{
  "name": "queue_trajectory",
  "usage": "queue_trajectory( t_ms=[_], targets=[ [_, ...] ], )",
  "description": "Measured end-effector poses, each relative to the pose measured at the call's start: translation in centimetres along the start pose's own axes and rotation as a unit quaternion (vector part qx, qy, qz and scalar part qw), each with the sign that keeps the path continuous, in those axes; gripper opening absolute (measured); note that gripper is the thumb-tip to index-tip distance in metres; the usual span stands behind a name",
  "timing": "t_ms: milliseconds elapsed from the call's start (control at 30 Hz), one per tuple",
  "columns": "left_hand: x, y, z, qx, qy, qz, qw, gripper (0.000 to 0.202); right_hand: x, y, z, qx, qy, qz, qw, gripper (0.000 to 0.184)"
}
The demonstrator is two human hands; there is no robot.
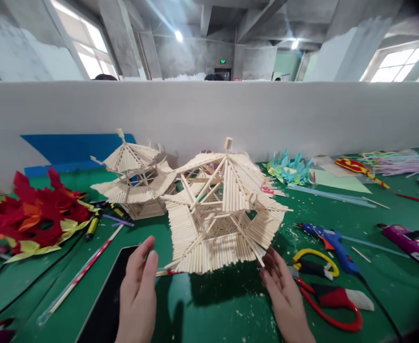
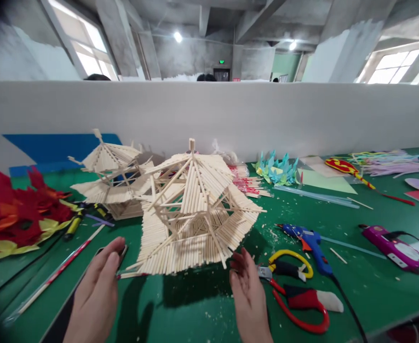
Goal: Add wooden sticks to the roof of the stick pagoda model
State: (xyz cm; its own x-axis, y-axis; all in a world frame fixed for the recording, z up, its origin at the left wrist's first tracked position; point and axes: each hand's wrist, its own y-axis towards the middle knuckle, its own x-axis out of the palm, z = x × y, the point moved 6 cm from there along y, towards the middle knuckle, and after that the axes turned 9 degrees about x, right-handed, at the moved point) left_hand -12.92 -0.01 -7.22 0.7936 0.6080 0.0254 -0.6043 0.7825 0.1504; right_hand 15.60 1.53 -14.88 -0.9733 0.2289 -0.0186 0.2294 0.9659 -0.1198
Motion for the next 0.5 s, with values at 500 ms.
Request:
queue_trajectory(
  t_ms=[500],
  targets=[
    [5.5, 2.7, -5.4, -0.164, -0.137, -0.241, 0.947, 0.024, 3.6, 3.2, -0.7, -0.133, -0.12, -0.056, 0.982, 0.031]
  ],
)
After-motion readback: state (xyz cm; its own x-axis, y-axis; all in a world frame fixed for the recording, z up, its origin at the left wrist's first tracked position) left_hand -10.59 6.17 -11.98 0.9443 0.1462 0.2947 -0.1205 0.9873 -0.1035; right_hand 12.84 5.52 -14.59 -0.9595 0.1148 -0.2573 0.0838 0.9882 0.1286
